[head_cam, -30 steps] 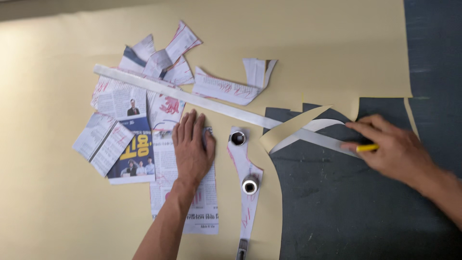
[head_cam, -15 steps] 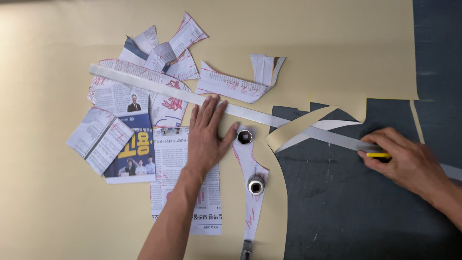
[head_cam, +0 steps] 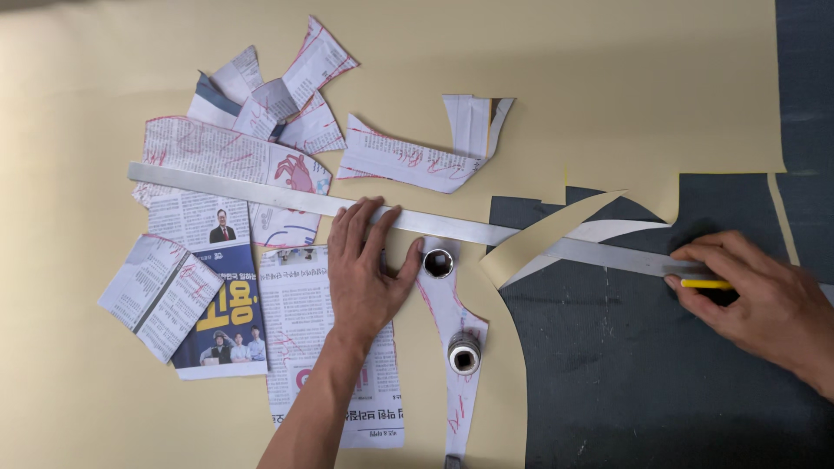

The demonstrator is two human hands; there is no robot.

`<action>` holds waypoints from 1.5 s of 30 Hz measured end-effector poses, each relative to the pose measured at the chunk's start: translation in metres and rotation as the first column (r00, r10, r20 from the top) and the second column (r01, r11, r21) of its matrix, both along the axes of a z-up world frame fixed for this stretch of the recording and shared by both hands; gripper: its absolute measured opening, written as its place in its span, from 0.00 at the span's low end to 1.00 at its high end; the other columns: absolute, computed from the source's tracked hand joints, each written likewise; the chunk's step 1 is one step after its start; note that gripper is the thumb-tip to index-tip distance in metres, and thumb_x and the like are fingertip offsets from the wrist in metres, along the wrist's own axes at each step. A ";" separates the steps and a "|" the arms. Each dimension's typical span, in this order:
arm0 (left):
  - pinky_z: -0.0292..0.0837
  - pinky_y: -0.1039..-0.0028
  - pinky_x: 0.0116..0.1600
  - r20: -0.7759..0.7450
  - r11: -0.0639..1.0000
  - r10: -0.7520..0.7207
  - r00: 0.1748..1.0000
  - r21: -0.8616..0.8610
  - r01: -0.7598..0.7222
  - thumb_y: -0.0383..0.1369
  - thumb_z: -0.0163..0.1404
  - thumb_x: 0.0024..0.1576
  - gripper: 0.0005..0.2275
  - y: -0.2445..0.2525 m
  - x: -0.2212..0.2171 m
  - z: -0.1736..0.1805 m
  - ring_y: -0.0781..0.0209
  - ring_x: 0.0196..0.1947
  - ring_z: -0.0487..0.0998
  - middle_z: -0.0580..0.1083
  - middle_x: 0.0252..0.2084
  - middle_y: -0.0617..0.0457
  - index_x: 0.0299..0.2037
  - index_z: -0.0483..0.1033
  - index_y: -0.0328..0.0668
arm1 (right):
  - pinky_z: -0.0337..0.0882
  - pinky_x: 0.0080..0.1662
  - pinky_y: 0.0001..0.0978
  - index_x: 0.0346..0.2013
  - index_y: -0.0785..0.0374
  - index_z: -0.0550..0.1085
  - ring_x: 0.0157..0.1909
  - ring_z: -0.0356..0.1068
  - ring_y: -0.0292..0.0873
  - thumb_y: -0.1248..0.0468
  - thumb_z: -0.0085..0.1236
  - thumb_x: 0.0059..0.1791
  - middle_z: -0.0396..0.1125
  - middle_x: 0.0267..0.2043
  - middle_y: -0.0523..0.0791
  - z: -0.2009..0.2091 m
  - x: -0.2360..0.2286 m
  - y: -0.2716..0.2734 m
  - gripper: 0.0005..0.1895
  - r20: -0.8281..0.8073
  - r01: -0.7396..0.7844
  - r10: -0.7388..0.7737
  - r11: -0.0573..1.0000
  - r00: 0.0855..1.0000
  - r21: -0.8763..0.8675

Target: The person aligns a paper template on a large sheet of cardboard and secures it with weights. They use a ruler and pencil to mark a straight line along the template's edge, then cut the cardboard along the marked line with scissors.

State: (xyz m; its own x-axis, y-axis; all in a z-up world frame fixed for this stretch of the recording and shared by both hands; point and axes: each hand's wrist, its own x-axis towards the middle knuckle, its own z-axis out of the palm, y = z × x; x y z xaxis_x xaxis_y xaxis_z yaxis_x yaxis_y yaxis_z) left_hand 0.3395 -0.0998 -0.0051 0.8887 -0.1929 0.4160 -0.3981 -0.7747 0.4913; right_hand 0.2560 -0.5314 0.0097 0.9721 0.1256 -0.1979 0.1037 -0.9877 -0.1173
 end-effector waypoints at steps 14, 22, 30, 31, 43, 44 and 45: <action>0.59 0.52 0.74 0.014 0.999 0.005 1.000 0.038 -0.006 0.36 0.63 0.53 0.21 -0.001 0.000 -0.001 0.45 0.66 0.69 0.71 0.61 0.44 0.55 0.76 0.39 | 0.72 0.31 0.27 0.47 0.59 0.78 0.28 0.74 0.36 0.51 0.70 0.42 0.71 0.42 0.40 0.004 -0.002 0.004 0.23 0.009 0.014 -0.015 0.998 1.000 0.056; 0.60 0.51 0.74 0.029 1.000 -0.001 1.000 0.013 0.001 0.34 0.63 0.53 0.20 -0.001 0.000 -0.001 0.43 0.66 0.70 0.72 0.61 0.43 0.54 0.77 0.38 | 0.73 0.33 0.24 0.48 0.56 0.79 0.30 0.75 0.33 0.52 0.67 0.41 0.71 0.44 0.37 0.009 -0.003 0.010 0.23 -0.057 0.028 -0.032 0.997 0.998 -0.066; 0.61 0.51 0.74 0.032 1.000 -0.003 0.999 -0.021 0.004 0.34 0.63 0.52 0.20 -0.001 0.000 0.001 0.42 0.64 0.71 0.72 0.60 0.42 0.54 0.78 0.37 | 0.75 0.35 0.28 0.44 0.54 0.79 0.33 0.76 0.36 0.52 0.69 0.44 0.72 0.40 0.38 0.018 0.009 0.012 0.18 -0.051 0.004 -0.005 1.000 0.999 -0.010; 0.61 0.51 0.74 0.030 1.000 -0.003 1.000 -0.027 0.004 0.34 0.63 0.52 0.20 -0.001 -0.001 0.001 0.42 0.64 0.71 0.72 0.60 0.42 0.54 0.78 0.37 | 0.74 0.35 0.29 0.45 0.54 0.79 0.33 0.76 0.36 0.52 0.69 0.44 0.72 0.40 0.38 0.018 0.009 0.011 0.18 -0.065 0.003 -0.004 1.000 0.998 -0.021; 0.61 0.52 0.74 0.053 1.000 0.005 0.999 -0.007 -0.005 0.35 0.63 0.53 0.19 0.001 -0.002 -0.001 0.44 0.64 0.72 0.74 0.59 0.44 0.53 0.79 0.38 | 0.75 0.38 0.25 0.43 0.61 0.78 0.39 0.74 0.39 0.58 0.60 0.52 0.71 0.44 0.44 0.037 0.016 0.018 0.11 0.310 -0.144 0.068 0.963 0.948 0.227; 0.61 0.52 0.74 0.058 1.000 0.009 0.998 -0.002 -0.009 0.35 0.63 0.53 0.19 0.002 -0.002 -0.002 0.44 0.65 0.72 0.74 0.59 0.44 0.53 0.79 0.39 | 0.71 0.36 0.24 0.44 0.63 0.78 0.35 0.71 0.38 0.58 0.56 0.55 0.69 0.41 0.44 0.044 0.021 0.025 0.11 0.288 -0.043 -0.089 0.905 0.954 0.423; 0.61 0.52 0.74 0.058 1.000 0.012 0.998 0.002 -0.012 0.36 0.63 0.53 0.19 0.002 -0.004 -0.003 0.44 0.65 0.72 0.74 0.59 0.44 0.53 0.79 0.38 | 0.68 0.34 0.24 0.45 0.64 0.77 0.31 0.68 0.38 0.59 0.52 0.58 0.68 0.37 0.43 0.051 0.027 0.033 0.12 0.230 0.062 -0.246 0.799 0.942 0.598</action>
State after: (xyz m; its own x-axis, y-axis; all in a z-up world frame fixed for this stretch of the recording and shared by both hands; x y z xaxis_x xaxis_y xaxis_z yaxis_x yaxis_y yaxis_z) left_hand 0.3360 -0.0979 -0.0080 0.8655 -0.1832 0.4662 -0.4163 -0.7805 0.4663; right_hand 0.2830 -0.4988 0.0607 0.9887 -0.0301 0.1468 0.0748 -0.7500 -0.6572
